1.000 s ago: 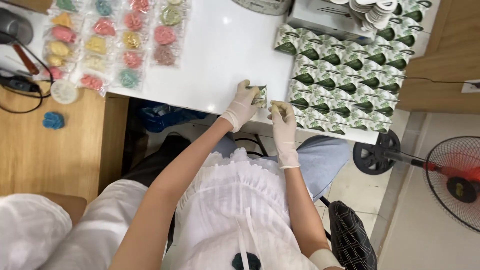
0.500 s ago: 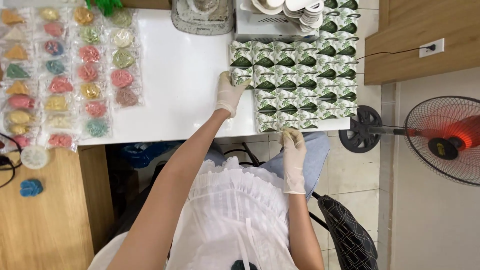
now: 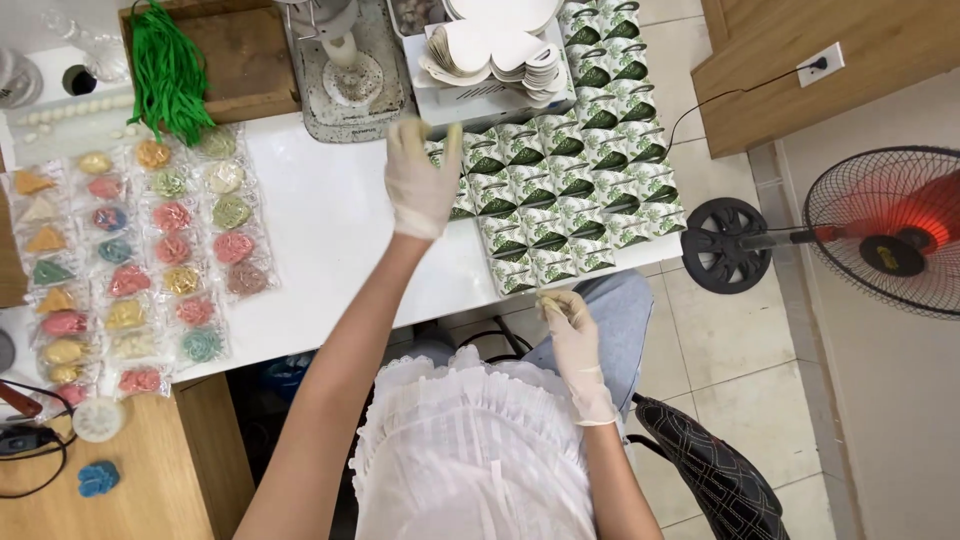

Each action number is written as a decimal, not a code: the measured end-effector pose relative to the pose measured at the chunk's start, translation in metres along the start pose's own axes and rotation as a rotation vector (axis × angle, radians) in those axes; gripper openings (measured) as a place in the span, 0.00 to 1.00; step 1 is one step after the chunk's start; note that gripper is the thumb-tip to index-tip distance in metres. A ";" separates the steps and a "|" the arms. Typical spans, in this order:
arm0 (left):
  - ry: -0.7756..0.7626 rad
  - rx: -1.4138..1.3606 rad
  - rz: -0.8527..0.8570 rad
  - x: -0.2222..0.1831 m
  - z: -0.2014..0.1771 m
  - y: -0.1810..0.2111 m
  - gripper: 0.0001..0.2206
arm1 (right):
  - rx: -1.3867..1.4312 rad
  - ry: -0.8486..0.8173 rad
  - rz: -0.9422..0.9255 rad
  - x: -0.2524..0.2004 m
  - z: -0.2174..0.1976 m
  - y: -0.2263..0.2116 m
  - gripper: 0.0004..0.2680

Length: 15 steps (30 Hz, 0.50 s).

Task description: The recorder is packaging small craft items (possibly soaps or candles) into decorative white paper boxes at a workstation.

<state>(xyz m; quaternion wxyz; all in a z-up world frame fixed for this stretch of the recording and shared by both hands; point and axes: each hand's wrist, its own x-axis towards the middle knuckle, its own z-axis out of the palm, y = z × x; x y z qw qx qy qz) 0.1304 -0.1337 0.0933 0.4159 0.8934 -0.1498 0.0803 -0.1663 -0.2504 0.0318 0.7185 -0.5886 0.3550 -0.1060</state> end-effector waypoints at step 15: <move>-0.155 0.786 0.141 0.182 0.060 -0.011 0.13 | -0.023 -0.055 -0.015 -0.011 0.000 -0.008 0.06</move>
